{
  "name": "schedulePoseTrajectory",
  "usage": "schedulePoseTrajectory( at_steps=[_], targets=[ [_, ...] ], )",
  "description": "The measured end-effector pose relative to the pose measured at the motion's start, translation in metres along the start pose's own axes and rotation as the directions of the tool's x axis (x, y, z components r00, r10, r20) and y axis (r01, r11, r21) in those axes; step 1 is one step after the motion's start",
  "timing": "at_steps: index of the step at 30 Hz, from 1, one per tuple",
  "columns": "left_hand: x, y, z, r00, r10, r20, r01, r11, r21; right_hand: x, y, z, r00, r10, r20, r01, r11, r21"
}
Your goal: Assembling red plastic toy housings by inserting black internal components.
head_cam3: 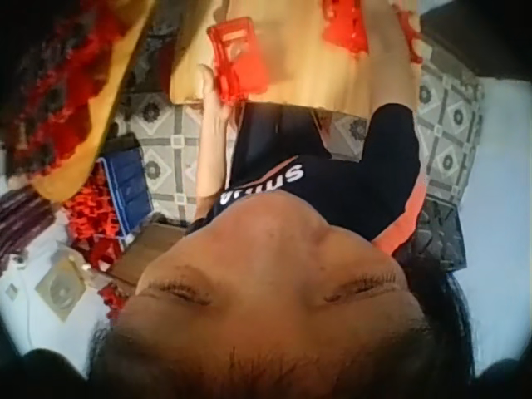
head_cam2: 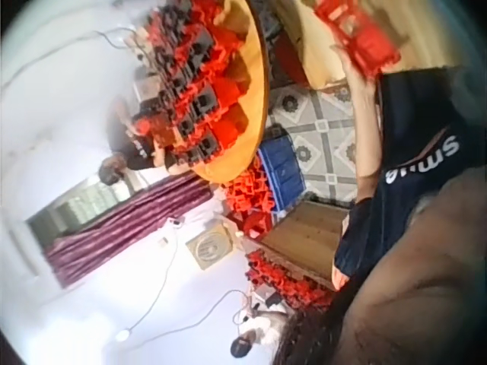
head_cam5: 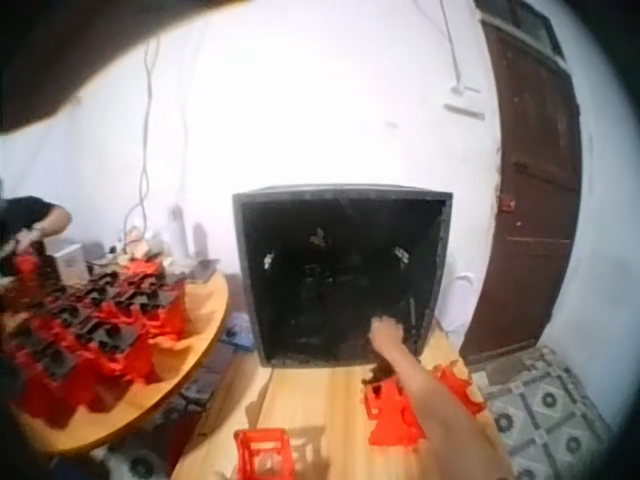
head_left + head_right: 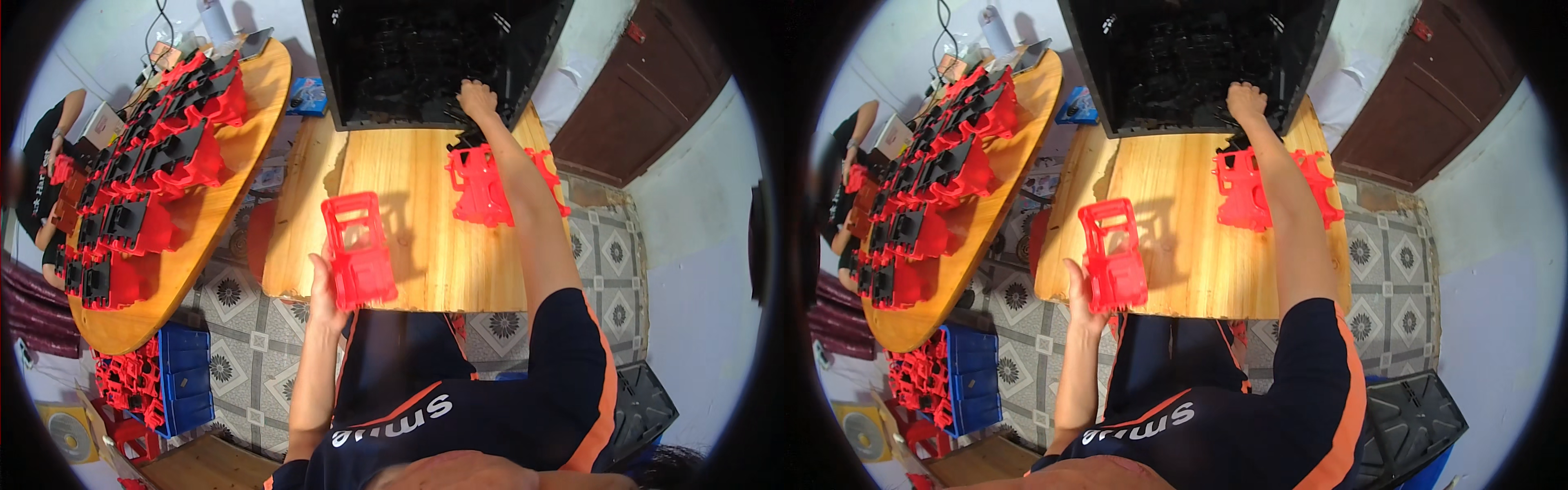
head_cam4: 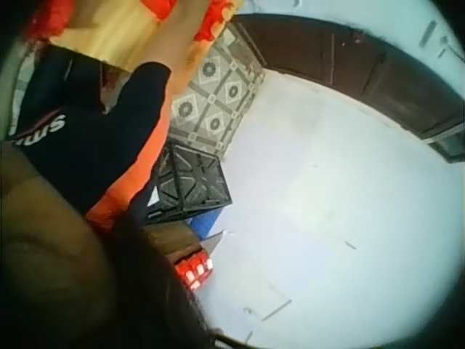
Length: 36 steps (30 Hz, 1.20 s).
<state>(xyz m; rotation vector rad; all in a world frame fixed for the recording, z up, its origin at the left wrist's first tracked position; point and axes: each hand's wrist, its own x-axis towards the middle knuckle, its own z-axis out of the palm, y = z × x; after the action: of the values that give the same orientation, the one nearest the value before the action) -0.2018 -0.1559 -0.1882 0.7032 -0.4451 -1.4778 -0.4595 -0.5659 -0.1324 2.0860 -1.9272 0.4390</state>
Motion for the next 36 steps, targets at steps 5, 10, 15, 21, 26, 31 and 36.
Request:
schedulePoseTrajectory(
  at_steps=[5, 10, 15, 21, 26, 31, 36],
  targets=[
    [-0.037, 0.016, -0.003, 0.999, -0.003, -0.041, -0.002, 0.993, -0.121, 0.002, -0.017, 0.014, 0.979, -0.2, -0.024, 0.197, 0.975, -0.105],
    [-0.071, 0.029, -0.015, 0.994, 0.062, -0.089, -0.078, 0.98, -0.185, -0.08, -0.084, -0.065, 0.914, -0.355, -0.196, 0.373, 0.926, 0.062],
    [-0.076, 0.029, -0.034, 0.989, 0.09, -0.121, -0.116, 0.968, -0.223, -0.212, -0.114, -0.061, 0.97, -0.238, 0.047, 0.021, 0.277, 0.961],
    [-0.088, 0.029, -0.048, 0.964, 0.142, -0.224, -0.178, 0.973, -0.15, -0.283, -0.104, -0.031, 0.961, -0.26, 0.091, 0.053, 0.501, 0.864],
    [-0.102, 0.031, -0.048, 0.945, 0.214, -0.248, -0.245, 0.964, -0.1, -0.281, -0.122, -0.097, 0.864, -0.353, -0.36, 0.503, 0.551, 0.666],
    [-0.106, 0.036, -0.048, 0.923, 0.29, -0.253, -0.311, 0.949, -0.047, -0.281, -0.107, -0.11, 0.7, -0.712, -0.045, 0.506, 0.451, 0.735],
    [-0.107, 0.043, -0.045, 0.92, 0.3, -0.253, -0.317, 0.948, -0.03, -0.297, -0.079, -0.084, 0.731, -0.675, 0.097, 0.392, 0.533, 0.749]
  ],
)
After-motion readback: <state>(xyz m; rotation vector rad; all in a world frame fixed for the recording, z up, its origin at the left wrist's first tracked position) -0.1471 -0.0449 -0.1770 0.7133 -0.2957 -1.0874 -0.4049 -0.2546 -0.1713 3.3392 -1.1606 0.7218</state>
